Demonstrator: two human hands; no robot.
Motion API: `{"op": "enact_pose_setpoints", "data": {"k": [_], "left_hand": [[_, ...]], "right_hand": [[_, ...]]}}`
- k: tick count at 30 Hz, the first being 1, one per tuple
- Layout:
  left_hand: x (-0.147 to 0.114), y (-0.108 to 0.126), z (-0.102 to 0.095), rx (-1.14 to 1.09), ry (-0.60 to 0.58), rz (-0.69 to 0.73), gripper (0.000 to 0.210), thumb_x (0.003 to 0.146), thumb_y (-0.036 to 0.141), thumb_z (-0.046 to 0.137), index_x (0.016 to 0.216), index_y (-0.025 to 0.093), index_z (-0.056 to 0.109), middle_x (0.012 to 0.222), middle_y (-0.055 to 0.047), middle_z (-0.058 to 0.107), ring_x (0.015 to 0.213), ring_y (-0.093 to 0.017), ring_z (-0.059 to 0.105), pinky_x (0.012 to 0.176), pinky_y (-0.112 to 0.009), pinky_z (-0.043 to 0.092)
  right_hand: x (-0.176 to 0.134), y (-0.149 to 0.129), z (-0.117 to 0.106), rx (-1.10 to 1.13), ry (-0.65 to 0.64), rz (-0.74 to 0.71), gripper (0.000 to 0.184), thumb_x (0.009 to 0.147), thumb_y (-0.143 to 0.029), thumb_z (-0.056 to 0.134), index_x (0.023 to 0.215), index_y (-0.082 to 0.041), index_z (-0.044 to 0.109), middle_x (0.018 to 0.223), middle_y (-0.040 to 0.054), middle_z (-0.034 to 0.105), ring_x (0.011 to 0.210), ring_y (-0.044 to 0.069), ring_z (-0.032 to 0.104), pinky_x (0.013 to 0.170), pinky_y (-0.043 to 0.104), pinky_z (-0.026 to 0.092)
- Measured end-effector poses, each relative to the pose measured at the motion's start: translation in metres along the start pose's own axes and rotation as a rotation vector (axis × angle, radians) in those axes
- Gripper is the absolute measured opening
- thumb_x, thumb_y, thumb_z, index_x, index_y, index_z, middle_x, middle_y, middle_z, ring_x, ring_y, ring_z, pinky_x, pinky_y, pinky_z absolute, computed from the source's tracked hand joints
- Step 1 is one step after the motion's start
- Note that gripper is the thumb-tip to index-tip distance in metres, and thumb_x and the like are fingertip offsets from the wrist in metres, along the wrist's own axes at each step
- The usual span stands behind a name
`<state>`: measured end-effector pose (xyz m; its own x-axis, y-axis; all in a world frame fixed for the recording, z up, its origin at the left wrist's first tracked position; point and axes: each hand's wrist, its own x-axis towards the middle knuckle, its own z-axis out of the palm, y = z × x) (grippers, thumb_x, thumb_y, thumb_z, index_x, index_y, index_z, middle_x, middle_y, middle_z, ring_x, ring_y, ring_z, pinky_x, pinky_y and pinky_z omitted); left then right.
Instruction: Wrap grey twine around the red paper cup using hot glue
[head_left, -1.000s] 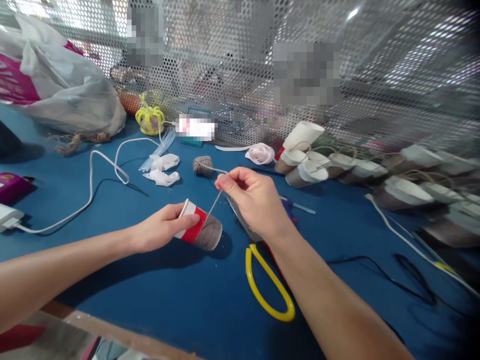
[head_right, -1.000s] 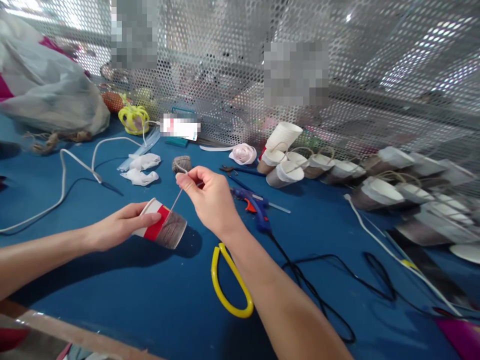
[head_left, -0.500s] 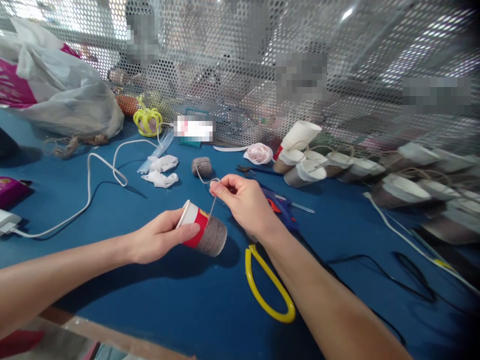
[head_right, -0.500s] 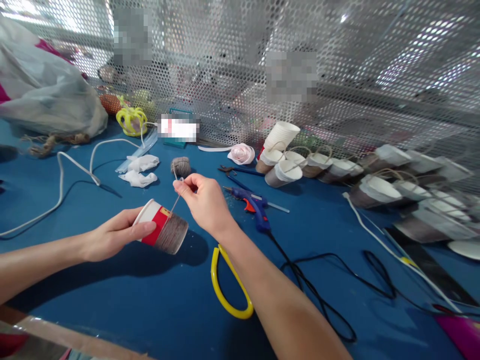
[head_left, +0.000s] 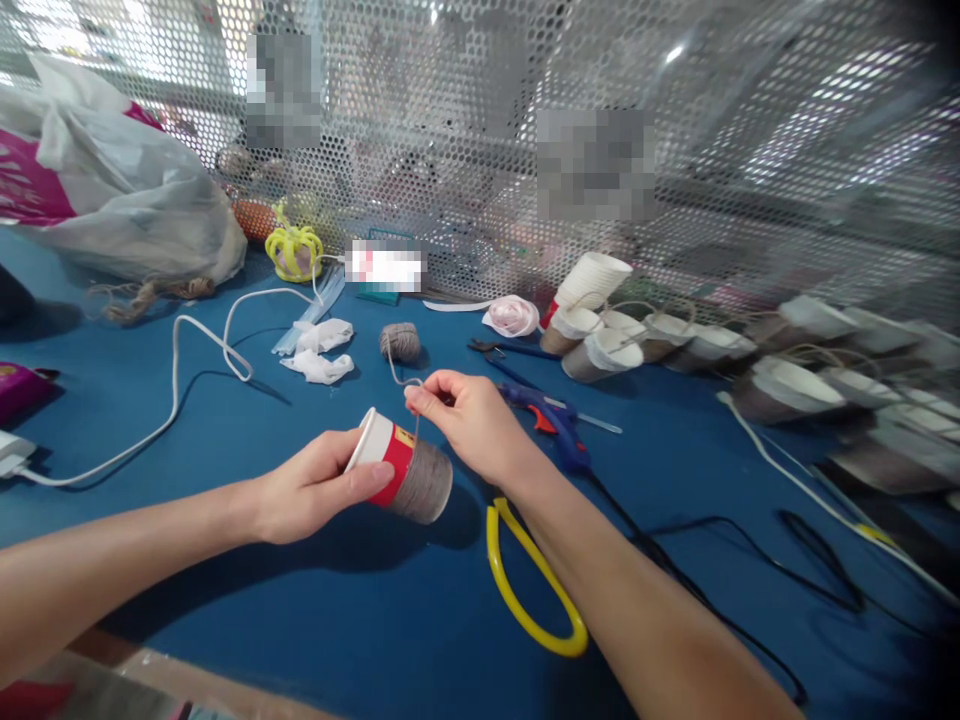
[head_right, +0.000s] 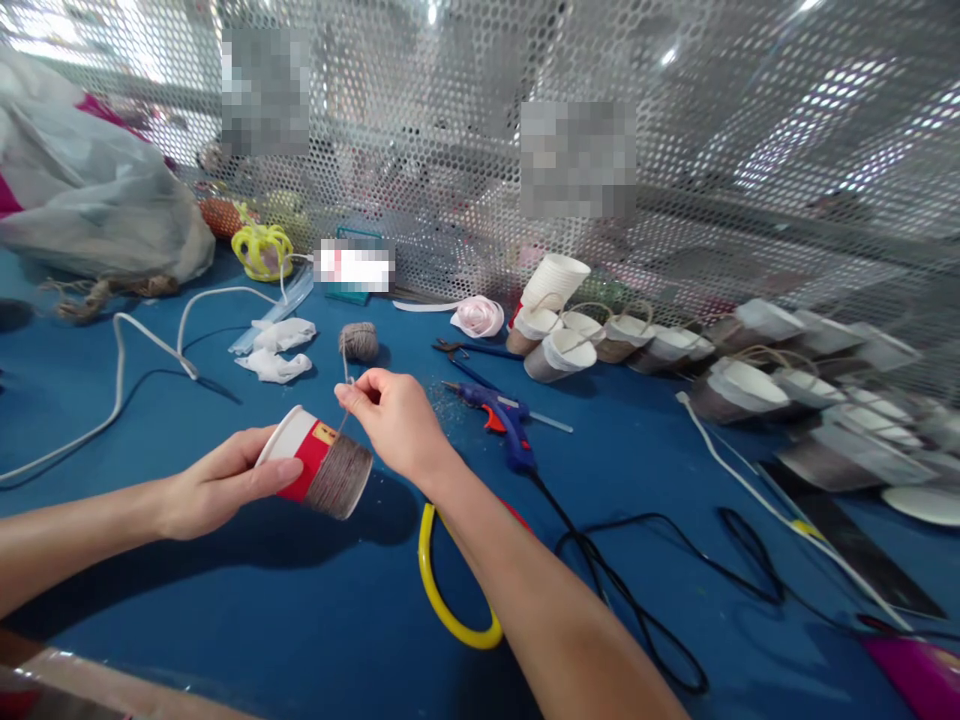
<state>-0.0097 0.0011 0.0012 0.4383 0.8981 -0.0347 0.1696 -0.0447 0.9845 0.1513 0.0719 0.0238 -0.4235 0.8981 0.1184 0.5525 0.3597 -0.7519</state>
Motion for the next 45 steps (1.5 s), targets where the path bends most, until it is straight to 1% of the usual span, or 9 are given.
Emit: {"op": "enact_pose_setpoints", "data": {"k": [18, 23, 26, 29, 32, 34, 38, 41, 45], "left_hand": [[-0.002, 0.0, -0.002, -0.078, -0.002, 0.094, 0.025, 0.079, 0.031, 0.043, 0.086, 0.011, 0.056, 0.078, -0.003, 0.054, 0.069, -0.012, 0.044, 0.065, -0.021, 0.037], [0.004, -0.005, -0.003, -0.343, 0.095, 0.059, 0.023, 0.075, 0.033, 0.051, 0.083, 0.013, 0.058, 0.076, -0.002, 0.058, 0.068, -0.011, 0.048, 0.065, -0.021, 0.038], [0.013, -0.009, -0.004, -0.571, 0.217, -0.051, 0.021, 0.073, 0.031, 0.054, 0.083, 0.013, 0.059, 0.067, 0.0, 0.059, 0.06, -0.009, 0.051, 0.058, -0.019, 0.038], [0.02, -0.01, -0.005, -0.686, 0.316, -0.135, 0.02, 0.072, 0.029, 0.055, 0.078, 0.011, 0.06, 0.063, -0.001, 0.059, 0.057, -0.009, 0.052, 0.055, -0.019, 0.038], [0.021, -0.01, -0.007, -0.726, 0.331, -0.158, 0.022, 0.07, 0.029, 0.056, 0.08, 0.009, 0.061, 0.066, -0.003, 0.061, 0.058, -0.011, 0.053, 0.056, -0.021, 0.039], [0.02, -0.01, -0.008, -0.74, 0.315, -0.158, 0.024, 0.071, 0.029, 0.055, 0.082, 0.009, 0.061, 0.068, -0.004, 0.062, 0.059, -0.012, 0.054, 0.057, -0.022, 0.04], [0.017, -0.01, -0.015, -0.692, 0.213, -0.095, 0.028, 0.07, 0.03, 0.056, 0.089, 0.01, 0.059, 0.077, -0.006, 0.062, 0.066, -0.014, 0.055, 0.063, -0.024, 0.041], [0.015, -0.011, -0.021, -0.439, 0.131, 0.013, 0.036, 0.064, 0.021, 0.064, 0.097, 0.012, 0.054, 0.082, -0.003, 0.06, 0.071, -0.012, 0.053, 0.065, -0.021, 0.04], [0.014, -0.013, -0.025, -0.204, 0.126, 0.075, 0.033, 0.066, 0.023, 0.062, 0.096, 0.012, 0.052, 0.08, -0.002, 0.057, 0.068, -0.01, 0.049, 0.063, -0.02, 0.039]], "right_hand": [[0.001, 0.002, 0.007, -0.032, -0.094, -0.002, 0.029, 0.077, -0.036, 0.045, 0.06, -0.015, 0.056, 0.056, 0.0, 0.058, 0.05, 0.01, 0.05, 0.048, 0.021, 0.038], [0.007, 0.006, -0.009, -0.189, 0.15, -0.013, 0.032, 0.078, -0.035, 0.044, 0.094, -0.011, 0.058, 0.095, 0.0136, 0.06, 0.087, 0.023, 0.054, 0.078, 0.037, 0.038], [0.004, -0.001, -0.025, -0.202, 0.231, -0.022, 0.041, 0.081, -0.042, 0.035, 0.102, -0.012, 0.054, 0.101, 0.0138, 0.058, 0.091, 0.023, 0.054, 0.081, 0.038, 0.038], [-0.004, -0.01, -0.03, -0.149, 0.078, -0.033, 0.043, 0.081, -0.048, 0.034, 0.1, -0.015, 0.054, 0.095, 0.0093, 0.062, 0.083, 0.018, 0.058, 0.074, 0.032, 0.043], [-0.01, -0.014, -0.022, -0.132, -0.188, -0.01, 0.052, 0.072, -0.049, 0.05, 0.111, -0.016, 0.048, 0.107, 0.0111, 0.057, 0.086, 0.019, 0.058, 0.071, 0.031, 0.046], [-0.011, -0.013, -0.015, -0.137, -0.29, -0.017, 0.059, 0.066, -0.044, 0.059, 0.116, -0.018, 0.043, 0.111, 0.0101, 0.055, 0.087, 0.02, 0.057, 0.07, 0.031, 0.047], [-0.008, -0.006, -0.01, -0.055, -0.32, -0.004, 0.044, 0.067, -0.034, 0.061, 0.107, -0.02, 0.048, 0.098, 0.0049, 0.061, 0.082, 0.018, 0.058, 0.071, 0.032, 0.046], [-0.005, -0.003, -0.012, 0.141, -0.348, 0.082, 0.04, 0.072, -0.037, 0.055, 0.106, -0.017, 0.047, 0.093, 0.0059, 0.061, 0.077, 0.016, 0.059, 0.067, 0.03, 0.048], [-0.003, -0.003, -0.013, 0.291, -0.38, 0.175, 0.038, 0.076, -0.044, 0.047, 0.098, -0.013, 0.05, 0.08, 0.0056, 0.06, 0.064, 0.013, 0.057, 0.06, 0.028, 0.049]]}}
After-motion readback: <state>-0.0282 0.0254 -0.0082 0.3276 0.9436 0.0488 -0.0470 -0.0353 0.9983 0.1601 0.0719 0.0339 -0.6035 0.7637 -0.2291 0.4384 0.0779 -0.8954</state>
